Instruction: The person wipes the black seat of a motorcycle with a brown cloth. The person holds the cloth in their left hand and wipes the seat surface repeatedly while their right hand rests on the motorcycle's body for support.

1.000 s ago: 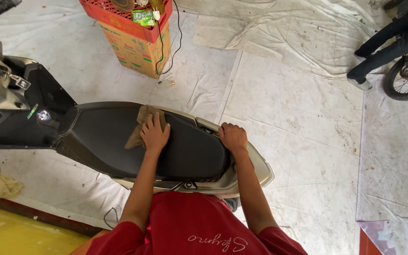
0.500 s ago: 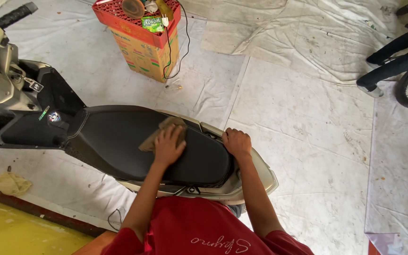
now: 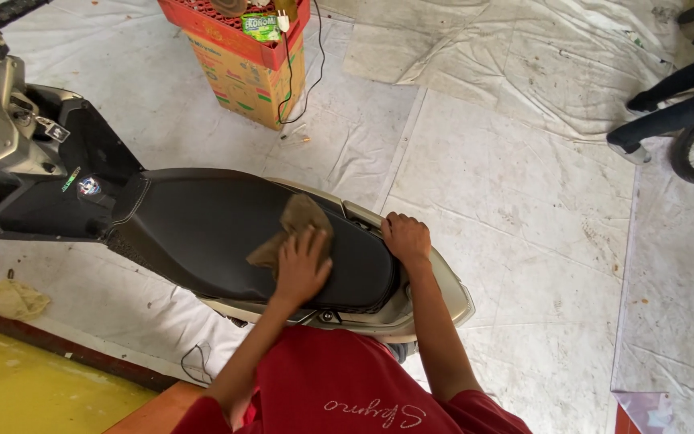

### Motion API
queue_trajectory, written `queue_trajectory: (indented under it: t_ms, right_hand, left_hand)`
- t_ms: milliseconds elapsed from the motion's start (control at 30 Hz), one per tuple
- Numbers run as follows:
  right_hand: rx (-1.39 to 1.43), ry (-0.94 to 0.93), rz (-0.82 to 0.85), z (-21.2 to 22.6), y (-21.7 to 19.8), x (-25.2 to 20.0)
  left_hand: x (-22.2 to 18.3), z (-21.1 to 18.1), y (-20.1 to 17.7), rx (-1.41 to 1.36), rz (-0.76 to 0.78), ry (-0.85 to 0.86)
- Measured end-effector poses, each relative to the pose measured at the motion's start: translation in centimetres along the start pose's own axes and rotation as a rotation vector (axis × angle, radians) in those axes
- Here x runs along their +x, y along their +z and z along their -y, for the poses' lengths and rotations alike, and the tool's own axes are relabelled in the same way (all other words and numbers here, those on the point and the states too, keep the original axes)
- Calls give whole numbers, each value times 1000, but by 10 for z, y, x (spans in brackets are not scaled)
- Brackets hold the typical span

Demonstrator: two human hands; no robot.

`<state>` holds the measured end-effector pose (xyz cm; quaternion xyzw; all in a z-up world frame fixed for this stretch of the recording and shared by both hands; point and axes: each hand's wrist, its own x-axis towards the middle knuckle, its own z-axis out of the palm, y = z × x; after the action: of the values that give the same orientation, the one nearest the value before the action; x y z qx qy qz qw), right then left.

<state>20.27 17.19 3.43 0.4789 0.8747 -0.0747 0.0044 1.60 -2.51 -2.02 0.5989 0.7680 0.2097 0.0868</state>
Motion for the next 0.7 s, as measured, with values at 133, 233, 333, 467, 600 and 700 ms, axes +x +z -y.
queue_trajectory:
  t_ms: [133,233,333,467,600,700]
  right_hand:
    - [-7,4,19,2,-4,3]
    - [-47,149,187,6,-7,8]
    - [-57,98,74,0,2,12]
    - [-112,213,284,9,-12,8]
    - [-103,324,383,23,-27,13]
    - [-91,305,319,18,-19,14]
  left_hand:
    - [-12,-4,-12,-93,-14,71]
    - [9,21,-5,-152,-53,67]
    - [50,56,11,-119,-88,-30]
    - [84,101,34,-179,-186,-207]
    - [89,105,23,-246,-215,-228]
    - [60,84,9,-162,-138,-155]
